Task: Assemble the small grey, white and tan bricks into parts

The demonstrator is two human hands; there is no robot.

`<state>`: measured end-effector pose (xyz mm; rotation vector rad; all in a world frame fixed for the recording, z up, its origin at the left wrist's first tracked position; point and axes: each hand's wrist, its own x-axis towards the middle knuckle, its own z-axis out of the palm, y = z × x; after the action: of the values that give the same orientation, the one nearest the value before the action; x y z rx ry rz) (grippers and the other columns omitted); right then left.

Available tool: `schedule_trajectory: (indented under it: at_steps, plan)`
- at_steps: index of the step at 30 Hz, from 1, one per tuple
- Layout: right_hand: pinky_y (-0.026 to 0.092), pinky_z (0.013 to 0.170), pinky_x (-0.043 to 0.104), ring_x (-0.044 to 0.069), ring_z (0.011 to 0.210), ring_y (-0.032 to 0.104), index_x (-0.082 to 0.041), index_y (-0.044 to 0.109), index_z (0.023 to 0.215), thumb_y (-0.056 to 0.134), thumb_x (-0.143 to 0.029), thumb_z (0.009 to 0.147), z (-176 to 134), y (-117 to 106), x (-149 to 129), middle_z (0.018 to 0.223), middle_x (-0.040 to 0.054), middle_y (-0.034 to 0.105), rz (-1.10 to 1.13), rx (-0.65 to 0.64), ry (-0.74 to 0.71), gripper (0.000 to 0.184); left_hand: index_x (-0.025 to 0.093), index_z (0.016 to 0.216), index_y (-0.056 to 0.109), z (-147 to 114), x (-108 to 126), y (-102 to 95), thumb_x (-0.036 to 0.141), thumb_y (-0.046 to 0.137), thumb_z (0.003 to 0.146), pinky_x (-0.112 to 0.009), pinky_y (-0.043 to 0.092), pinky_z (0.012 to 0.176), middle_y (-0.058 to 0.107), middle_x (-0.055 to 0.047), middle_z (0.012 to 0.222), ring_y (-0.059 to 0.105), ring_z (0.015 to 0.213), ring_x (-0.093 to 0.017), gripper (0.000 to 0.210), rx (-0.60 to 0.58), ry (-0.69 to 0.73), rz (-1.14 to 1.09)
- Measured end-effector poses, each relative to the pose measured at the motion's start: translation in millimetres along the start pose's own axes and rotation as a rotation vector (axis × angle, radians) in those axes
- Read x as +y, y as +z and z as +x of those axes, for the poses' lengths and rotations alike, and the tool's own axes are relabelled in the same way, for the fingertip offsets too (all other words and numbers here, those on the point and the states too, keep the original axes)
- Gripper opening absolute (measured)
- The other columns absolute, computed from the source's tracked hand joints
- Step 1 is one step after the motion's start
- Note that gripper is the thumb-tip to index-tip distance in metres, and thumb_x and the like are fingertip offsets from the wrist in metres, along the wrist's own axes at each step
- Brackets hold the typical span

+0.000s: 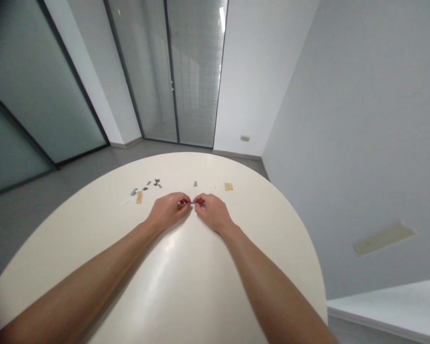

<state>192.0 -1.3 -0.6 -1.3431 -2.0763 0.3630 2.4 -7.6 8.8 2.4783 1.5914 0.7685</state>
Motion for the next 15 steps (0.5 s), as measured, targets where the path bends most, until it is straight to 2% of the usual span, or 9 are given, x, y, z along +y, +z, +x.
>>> schedule_trajectory:
  at_steps: [15]
  plan:
    - [0.046, 0.079, 0.029, 0.017, 0.086, 0.065, -0.024, 0.07, 0.096, 0.061, -0.027, 0.089, 0.6, -1.0, -1.7, 0.093, 0.0016, 0.074, 0.019, 0.008, 0.002, 0.012, 0.026, 0.095, 0.07, -0.4, 11.2, -6.3, 0.032, 0.056, 0.09, -0.028, 0.042, 0.067, 0.075, 0.0, 0.093, 0.067, 0.087, -0.02, 0.016, -0.021, -0.074, -0.036]
